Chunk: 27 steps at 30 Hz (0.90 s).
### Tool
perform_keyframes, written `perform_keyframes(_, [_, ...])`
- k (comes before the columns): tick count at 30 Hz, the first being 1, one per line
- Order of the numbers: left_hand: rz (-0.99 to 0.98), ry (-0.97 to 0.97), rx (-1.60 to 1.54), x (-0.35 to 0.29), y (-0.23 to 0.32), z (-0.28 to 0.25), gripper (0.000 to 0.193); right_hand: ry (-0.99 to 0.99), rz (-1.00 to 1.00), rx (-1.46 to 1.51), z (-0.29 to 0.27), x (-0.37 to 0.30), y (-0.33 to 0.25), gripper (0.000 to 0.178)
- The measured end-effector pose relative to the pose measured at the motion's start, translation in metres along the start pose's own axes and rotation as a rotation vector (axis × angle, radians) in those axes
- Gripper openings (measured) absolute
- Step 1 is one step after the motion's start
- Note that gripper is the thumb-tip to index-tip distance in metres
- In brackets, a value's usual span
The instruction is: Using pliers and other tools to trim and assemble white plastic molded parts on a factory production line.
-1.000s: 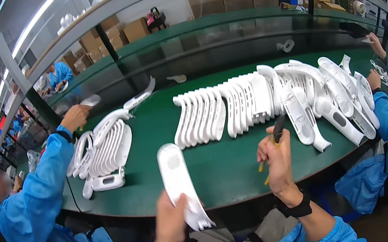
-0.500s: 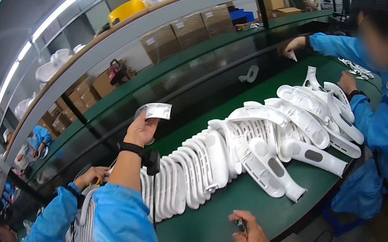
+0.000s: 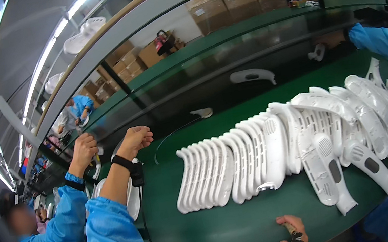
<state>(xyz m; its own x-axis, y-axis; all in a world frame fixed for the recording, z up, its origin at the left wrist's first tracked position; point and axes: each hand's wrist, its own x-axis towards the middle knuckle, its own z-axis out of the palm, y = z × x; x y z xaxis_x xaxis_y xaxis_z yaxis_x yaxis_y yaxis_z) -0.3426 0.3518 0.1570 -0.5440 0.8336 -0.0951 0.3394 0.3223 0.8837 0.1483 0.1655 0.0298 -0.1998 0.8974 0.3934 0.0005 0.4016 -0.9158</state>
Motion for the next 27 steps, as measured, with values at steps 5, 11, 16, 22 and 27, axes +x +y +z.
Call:
perform_keyframes(5, [0.276, -0.286, -0.049, -0.153, -0.012, -0.02, 0.028, 0.118, 0.005, -0.067, 0.003, -0.008, 0.01, 0.053])
perform_keyframes(11, [-0.443, -0.648, -0.394, -0.476, -0.111, 0.016, 0.036, 0.055, 0.006, -0.011, 0.009, -0.005, 0.004, 0.048])
perform_keyframes(16, [-0.573, 0.3, 0.087, -0.638, -0.283, 0.069, 0.028, 0.109, 0.01, -0.049, 0.004, -0.01, 0.008, 0.044])
perform_keyframes(22, [-0.672, 0.333, -0.074, -0.622, -0.273, 0.063, 0.026, 0.057, 0.006, -0.063, 0.007, -0.006, 0.011, 0.049])
perform_keyframes(27, [-0.689, 0.327, -0.091, -0.621, -0.271, 0.055, 0.025, 0.055, 0.001, -0.081, 0.007, -0.009, 0.012, 0.046])
